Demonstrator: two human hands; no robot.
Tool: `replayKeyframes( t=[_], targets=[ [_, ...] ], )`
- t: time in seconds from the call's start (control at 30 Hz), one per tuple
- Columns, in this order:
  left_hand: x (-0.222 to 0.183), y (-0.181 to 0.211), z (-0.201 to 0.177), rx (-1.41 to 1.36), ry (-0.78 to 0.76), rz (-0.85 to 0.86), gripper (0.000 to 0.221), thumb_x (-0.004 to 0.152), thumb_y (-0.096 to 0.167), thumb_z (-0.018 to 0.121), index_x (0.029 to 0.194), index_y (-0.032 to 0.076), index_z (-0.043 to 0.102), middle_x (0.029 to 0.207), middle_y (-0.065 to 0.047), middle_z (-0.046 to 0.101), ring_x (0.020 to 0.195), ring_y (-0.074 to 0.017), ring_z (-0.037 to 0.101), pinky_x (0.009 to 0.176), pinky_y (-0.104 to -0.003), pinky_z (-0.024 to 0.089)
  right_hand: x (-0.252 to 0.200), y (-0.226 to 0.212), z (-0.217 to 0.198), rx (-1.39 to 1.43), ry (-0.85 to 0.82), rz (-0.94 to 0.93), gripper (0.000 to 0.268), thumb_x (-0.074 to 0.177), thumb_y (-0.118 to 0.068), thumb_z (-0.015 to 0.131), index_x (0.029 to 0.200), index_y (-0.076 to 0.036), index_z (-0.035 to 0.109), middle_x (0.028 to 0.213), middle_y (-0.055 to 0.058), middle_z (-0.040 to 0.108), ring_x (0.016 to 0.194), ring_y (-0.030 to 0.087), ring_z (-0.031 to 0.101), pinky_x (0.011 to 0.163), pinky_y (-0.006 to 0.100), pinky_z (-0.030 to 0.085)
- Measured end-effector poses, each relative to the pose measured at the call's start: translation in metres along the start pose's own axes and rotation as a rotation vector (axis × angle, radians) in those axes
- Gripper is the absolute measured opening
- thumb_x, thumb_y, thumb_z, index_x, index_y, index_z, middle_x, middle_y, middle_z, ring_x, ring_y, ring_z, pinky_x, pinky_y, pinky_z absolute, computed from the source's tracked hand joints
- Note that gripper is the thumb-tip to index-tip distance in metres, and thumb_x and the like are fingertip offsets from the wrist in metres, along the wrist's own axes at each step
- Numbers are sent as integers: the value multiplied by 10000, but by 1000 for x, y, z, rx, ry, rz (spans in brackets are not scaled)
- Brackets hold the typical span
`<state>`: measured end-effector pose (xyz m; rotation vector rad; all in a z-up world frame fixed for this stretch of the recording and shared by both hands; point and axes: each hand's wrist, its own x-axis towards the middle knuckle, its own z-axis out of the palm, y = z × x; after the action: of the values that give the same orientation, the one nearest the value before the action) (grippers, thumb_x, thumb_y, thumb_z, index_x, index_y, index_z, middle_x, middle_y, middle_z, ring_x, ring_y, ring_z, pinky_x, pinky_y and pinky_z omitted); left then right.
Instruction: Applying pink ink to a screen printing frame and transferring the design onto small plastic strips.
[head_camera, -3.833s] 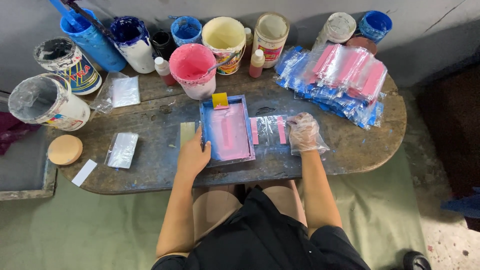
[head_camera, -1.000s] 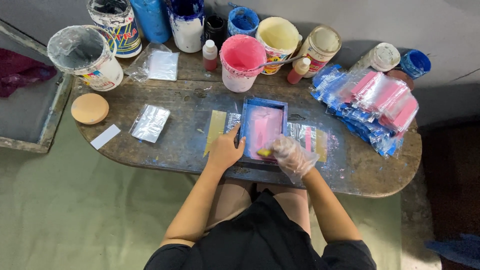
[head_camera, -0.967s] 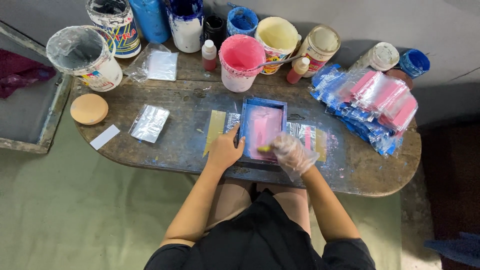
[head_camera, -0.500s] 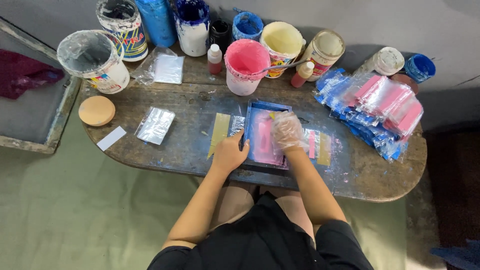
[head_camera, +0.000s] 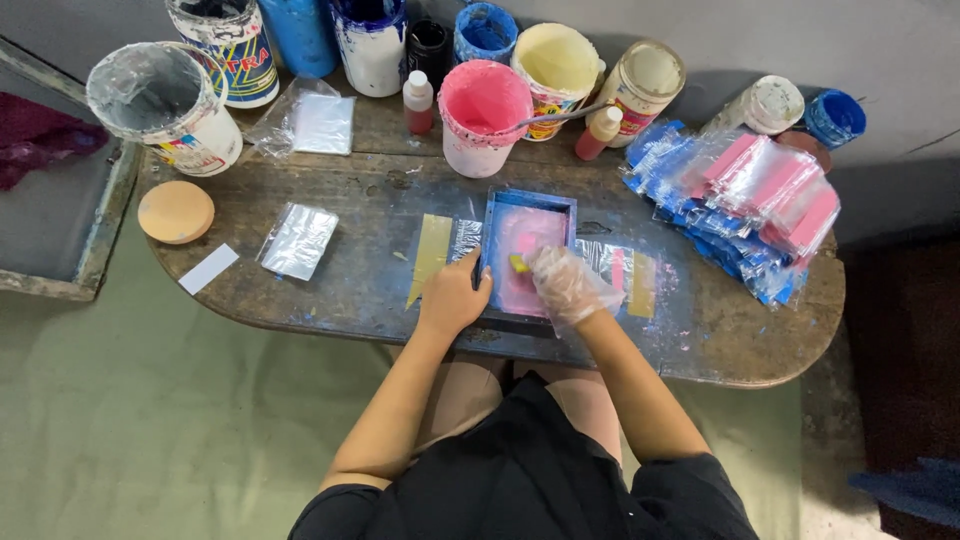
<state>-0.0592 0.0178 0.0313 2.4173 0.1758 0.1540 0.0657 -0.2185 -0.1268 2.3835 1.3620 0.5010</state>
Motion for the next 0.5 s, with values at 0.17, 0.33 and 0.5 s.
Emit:
replayKeyframes(
  t=[0.17, 0.33, 0.5],
  targets=[
    [0, 3, -3, 1, 4, -12, 473, 975, 357, 544, 1327, 73, 680, 983, -215, 758, 931, -365, 749, 792, -455, 602, -29, -12, -32, 24, 39, 85, 265, 1013, -252, 458, 1120, -133, 669, 991, 32, 663, 956, 191, 625, 884, 373, 479],
    [-2, 2, 0, -6, 8, 7, 473, 966, 353, 538, 1321, 74, 683, 936, -205, 756, 917, -369, 746, 799, -471, 596, -37, -8, -53, 44, 88, 205, 263, 1011, -320, 497, 1046, -161, 703, 922, 32, 665, 895, 201, 609, 814, 379, 468],
    [-1, -2, 5, 3, 26, -8, 480, 955, 372, 547, 1309, 83, 693, 924, -194, 758, 920, -356, 748, 804, -464, 596, -2, 38, -64, 73, 164, 354, 298, 1007, -411, 549, 947, -199, 749, 829, 32, 668, 814, 214, 588, 720, 387, 454]
  ],
)
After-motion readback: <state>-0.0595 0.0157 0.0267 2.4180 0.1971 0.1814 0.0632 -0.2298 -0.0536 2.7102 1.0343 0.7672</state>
